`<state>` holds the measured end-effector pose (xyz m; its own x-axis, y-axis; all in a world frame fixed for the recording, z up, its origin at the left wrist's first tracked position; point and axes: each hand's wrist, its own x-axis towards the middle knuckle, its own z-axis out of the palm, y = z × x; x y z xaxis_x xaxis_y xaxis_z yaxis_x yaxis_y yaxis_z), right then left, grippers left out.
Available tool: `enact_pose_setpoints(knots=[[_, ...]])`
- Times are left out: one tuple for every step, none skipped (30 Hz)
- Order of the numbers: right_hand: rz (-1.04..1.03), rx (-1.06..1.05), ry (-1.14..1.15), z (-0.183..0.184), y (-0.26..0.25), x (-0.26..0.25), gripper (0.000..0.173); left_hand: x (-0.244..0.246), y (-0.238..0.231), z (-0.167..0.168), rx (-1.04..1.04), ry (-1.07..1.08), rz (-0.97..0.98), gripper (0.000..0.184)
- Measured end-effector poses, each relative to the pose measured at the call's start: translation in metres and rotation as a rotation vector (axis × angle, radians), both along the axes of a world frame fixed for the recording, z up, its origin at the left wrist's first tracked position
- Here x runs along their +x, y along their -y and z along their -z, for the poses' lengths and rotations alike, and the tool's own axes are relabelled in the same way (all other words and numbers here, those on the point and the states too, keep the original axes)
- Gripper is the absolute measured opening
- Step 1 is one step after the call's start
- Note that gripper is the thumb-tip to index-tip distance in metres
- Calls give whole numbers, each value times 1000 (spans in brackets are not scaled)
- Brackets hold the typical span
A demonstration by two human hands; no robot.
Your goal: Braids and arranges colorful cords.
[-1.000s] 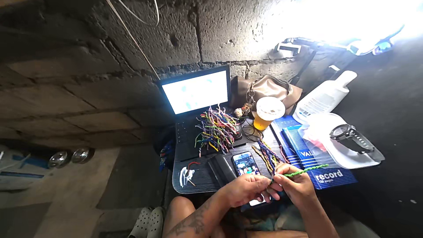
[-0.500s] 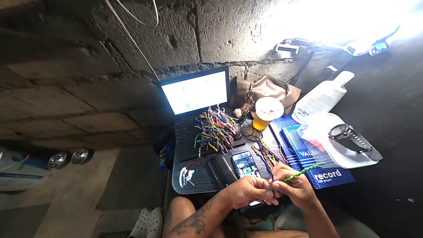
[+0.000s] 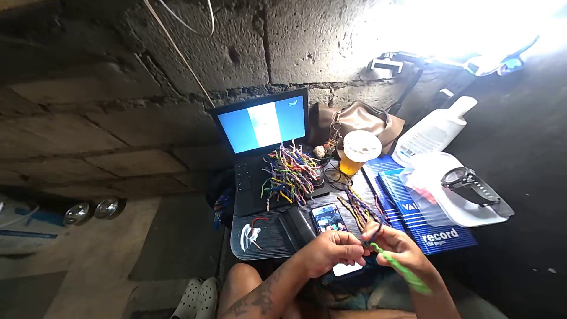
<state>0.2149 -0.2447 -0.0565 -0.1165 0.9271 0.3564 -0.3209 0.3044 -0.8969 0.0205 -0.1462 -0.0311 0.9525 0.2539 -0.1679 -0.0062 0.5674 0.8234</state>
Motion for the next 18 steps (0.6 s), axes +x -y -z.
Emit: enact_pose_setpoints(knots=[[-25,19,-15,0,0,0,30,0,0,1,-52,20,39,22],[-26,21,-36,0,1,-1,25,0,1,3,-88,36,78,24],[-25,20,-59,0,1,-3,20,1,3,5,-107,45,109,24],[-29,26,-67,-1,1,-4,17,2,4,7,-119,48,133,24],[-22,32,-62,-3,1,-6,15,3,5,7,-133,46,149,24],[-10,41,-55,-4,2,-7,14,3,6,8,-151,47,162,25],[15,54,-46,-5,2,-8,14,3,7,8,-172,59,171,24],[59,65,-25,-5,2,-9,13,3,7,9,-184,80,177,23],[112,70,-6,-4,3,-10,12,3,7,11,-193,105,171,21],[162,69,-5,-3,2,-12,10,4,8,12,-190,129,150,19],[213,63,-14,-3,2,-15,9,5,10,12,-162,149,111,18],[269,42,-30,-3,1,-19,7,6,11,12,-101,165,54,19],[332,11,-44,-4,1,-23,5,7,13,10,3,169,-21,20],[404,-28,-56,-5,0,-28,2,7,14,8,171,159,-120,18],[480,-71,-65,-5,0,-33,3,7,15,6,428,129,-234,15],[552,-117,-78,-6,-2,-37,6,8,15,5,722,76,-362,13],[605,-158,-88,-8,-3,-40,8,8,15,5,962,24,-463,16],[630,-189,-93,-8,-5,-41,9,8,14,5,1062,-21,-488,18]])
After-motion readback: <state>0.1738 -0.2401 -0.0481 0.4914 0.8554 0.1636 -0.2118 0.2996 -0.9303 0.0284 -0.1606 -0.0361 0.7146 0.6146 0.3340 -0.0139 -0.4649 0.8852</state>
